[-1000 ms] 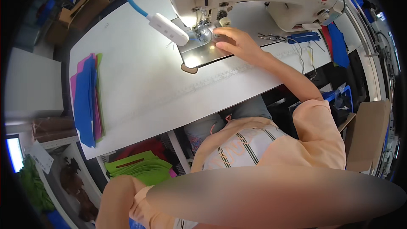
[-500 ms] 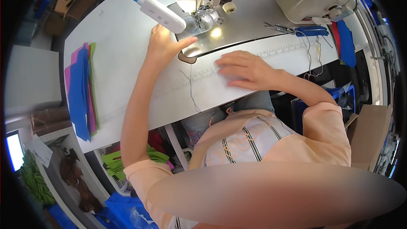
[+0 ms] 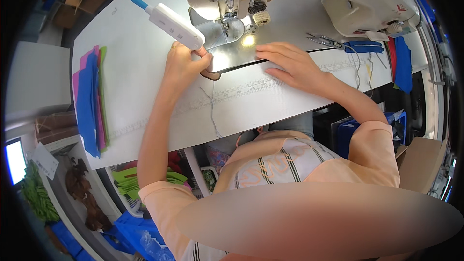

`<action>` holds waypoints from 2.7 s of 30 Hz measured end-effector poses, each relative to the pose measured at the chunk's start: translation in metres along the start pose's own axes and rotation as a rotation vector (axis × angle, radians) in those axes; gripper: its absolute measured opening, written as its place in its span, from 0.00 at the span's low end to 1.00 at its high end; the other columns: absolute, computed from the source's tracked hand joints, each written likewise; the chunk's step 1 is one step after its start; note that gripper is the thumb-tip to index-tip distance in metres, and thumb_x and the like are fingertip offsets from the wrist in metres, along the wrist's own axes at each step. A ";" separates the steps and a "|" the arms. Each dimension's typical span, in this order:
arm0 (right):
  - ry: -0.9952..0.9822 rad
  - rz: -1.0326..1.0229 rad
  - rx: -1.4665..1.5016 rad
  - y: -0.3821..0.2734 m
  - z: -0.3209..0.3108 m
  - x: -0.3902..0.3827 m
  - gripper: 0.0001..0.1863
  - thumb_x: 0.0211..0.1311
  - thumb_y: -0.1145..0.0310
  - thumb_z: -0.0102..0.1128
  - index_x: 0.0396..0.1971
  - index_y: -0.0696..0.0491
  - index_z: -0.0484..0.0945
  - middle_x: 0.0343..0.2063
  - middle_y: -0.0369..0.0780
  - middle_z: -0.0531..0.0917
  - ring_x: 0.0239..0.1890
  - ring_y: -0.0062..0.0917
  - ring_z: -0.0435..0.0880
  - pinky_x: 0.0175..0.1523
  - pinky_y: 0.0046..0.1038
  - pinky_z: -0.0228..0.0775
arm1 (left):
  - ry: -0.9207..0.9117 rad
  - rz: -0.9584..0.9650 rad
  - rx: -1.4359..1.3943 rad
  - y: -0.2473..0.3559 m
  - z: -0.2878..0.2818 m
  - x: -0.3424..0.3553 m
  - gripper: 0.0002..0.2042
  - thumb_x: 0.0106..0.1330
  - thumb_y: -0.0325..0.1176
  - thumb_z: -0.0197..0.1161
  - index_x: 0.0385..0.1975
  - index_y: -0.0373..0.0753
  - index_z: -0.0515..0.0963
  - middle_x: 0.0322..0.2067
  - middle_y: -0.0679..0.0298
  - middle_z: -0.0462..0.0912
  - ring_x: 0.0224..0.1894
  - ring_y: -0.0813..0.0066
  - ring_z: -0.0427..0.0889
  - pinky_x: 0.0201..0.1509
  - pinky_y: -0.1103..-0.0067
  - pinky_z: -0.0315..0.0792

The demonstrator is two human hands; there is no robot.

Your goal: Sewing a zipper onto blue fabric using an industrial sewing machine.

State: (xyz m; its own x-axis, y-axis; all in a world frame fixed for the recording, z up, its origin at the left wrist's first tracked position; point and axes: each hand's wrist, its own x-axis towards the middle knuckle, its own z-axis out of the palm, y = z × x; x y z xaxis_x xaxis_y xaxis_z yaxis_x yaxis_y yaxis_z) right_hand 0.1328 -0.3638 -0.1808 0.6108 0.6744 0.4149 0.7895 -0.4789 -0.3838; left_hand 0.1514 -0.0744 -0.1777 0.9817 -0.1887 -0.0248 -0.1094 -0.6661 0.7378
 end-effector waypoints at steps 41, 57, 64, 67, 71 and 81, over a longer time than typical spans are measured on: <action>0.125 0.457 0.662 0.044 0.034 0.074 0.10 0.59 0.71 0.49 0.25 0.57 0.79 0.15 0.36 0.78 0.22 0.21 0.77 0.32 0.25 0.69 | 0.412 0.548 0.179 0.062 0.074 -0.039 0.26 0.58 0.21 0.60 0.59 0.36 0.66 0.60 0.54 0.70 0.61 0.58 0.69 0.63 0.71 0.63; 0.181 0.558 0.403 0.071 0.068 0.099 0.21 0.50 0.53 0.69 0.37 0.55 0.84 0.33 0.44 0.87 0.37 0.32 0.86 0.47 0.28 0.76 | -0.132 0.341 0.178 0.040 0.050 -0.144 0.20 0.61 0.30 0.63 0.55 0.45 0.76 0.60 0.64 0.73 0.66 0.62 0.67 0.69 0.56 0.52; 0.166 0.529 0.457 0.073 0.069 0.094 0.23 0.50 0.53 0.68 0.37 0.58 0.84 0.32 0.46 0.86 0.37 0.34 0.86 0.46 0.28 0.76 | -0.323 0.436 -0.011 0.043 0.054 -0.148 0.19 0.62 0.33 0.63 0.54 0.47 0.76 0.58 0.67 0.75 0.65 0.67 0.68 0.68 0.53 0.51; 0.176 0.516 0.496 0.080 0.071 0.092 0.24 0.50 0.53 0.68 0.37 0.59 0.83 0.31 0.46 0.86 0.36 0.34 0.86 0.46 0.28 0.76 | -0.338 0.469 -0.002 0.044 0.056 -0.148 0.18 0.64 0.36 0.61 0.54 0.47 0.76 0.57 0.69 0.76 0.64 0.70 0.69 0.68 0.54 0.54; 0.195 0.523 0.507 0.071 0.069 0.091 0.23 0.50 0.53 0.68 0.36 0.59 0.83 0.29 0.46 0.86 0.35 0.34 0.86 0.45 0.28 0.77 | -0.341 0.416 -0.092 0.044 0.057 -0.150 0.19 0.60 0.31 0.65 0.53 0.46 0.78 0.56 0.68 0.78 0.64 0.65 0.69 0.69 0.54 0.48; 0.104 0.209 0.141 0.074 0.038 0.068 0.11 0.59 0.62 0.63 0.32 0.54 0.84 0.29 0.39 0.85 0.30 0.29 0.81 0.37 0.29 0.72 | -0.296 0.511 -0.029 0.044 0.058 -0.154 0.17 0.59 0.29 0.65 0.49 0.44 0.80 0.51 0.66 0.81 0.59 0.64 0.75 0.65 0.57 0.58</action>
State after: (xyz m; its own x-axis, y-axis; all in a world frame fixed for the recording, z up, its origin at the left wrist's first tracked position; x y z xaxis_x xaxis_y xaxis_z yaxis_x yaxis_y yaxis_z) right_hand 0.2302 -0.3322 -0.2127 0.7683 0.5045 0.3939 0.6338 -0.5137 -0.5783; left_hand -0.0133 -0.1165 -0.1802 0.7197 -0.6769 0.1545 -0.5490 -0.4186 0.7235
